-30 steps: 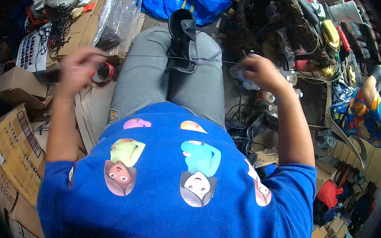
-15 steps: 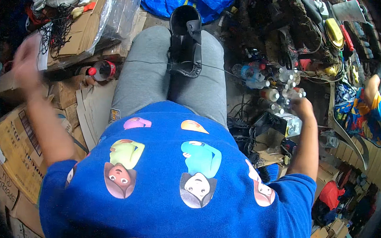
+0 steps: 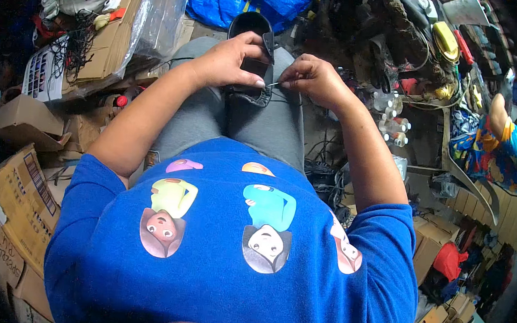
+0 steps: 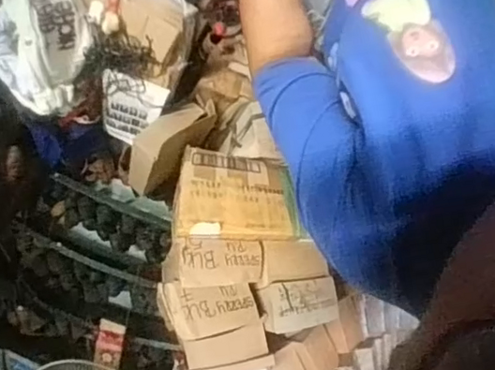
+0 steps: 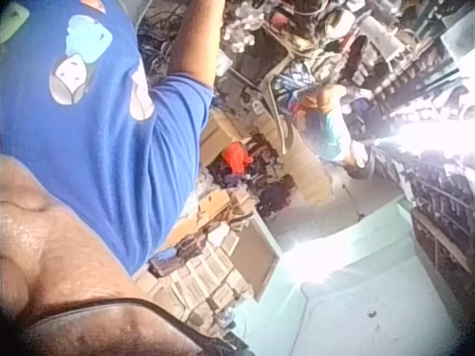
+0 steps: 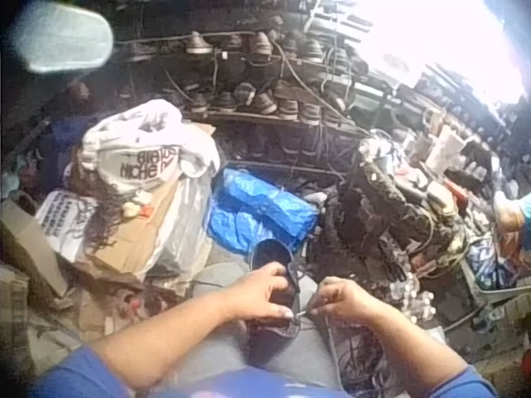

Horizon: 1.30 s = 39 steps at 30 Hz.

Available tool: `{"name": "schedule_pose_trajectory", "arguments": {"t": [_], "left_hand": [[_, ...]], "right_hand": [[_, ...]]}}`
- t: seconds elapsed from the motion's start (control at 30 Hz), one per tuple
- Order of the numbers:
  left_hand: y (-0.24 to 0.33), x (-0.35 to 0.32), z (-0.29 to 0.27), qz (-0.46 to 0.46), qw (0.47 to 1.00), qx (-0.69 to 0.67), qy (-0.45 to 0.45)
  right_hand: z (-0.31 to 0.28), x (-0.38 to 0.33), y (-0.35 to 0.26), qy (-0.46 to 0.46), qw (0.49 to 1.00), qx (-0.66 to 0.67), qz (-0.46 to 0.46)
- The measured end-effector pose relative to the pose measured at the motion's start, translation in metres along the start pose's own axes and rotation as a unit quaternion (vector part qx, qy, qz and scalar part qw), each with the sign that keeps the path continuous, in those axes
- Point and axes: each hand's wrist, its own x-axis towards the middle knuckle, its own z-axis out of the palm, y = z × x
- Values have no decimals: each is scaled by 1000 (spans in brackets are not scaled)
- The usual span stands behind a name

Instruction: The recorder is lacing a black leather boot while seated in a cluttered workshop.

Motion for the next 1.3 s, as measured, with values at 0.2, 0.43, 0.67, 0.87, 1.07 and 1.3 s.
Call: {"name": "schedule_pose_trajectory", "arguments": {"t": [0.2,0.43,0.67,0.87,1.07,1.3], "left_hand": [[7,2,-13,-14,998,20,-53],[12,0,-18,31,998,28,-37],[7,2,-15,-24,974,-163,-156],[11,3,-18,-58,966,-163,-193],[11,2,-18,-38,972,-107,-208],[-3,4,-16,-32,980,-94,-171]], "right_hand": [[9,5,1,-33,999,21,-18],[25,-4,5,6,998,56,-19],[37,-20,-4,72,997,8,-32],[43,-27,-10,116,989,-72,-62],[40,-30,-46,79,943,-307,-97],[45,-6,-62,9,893,-431,-130]]}}
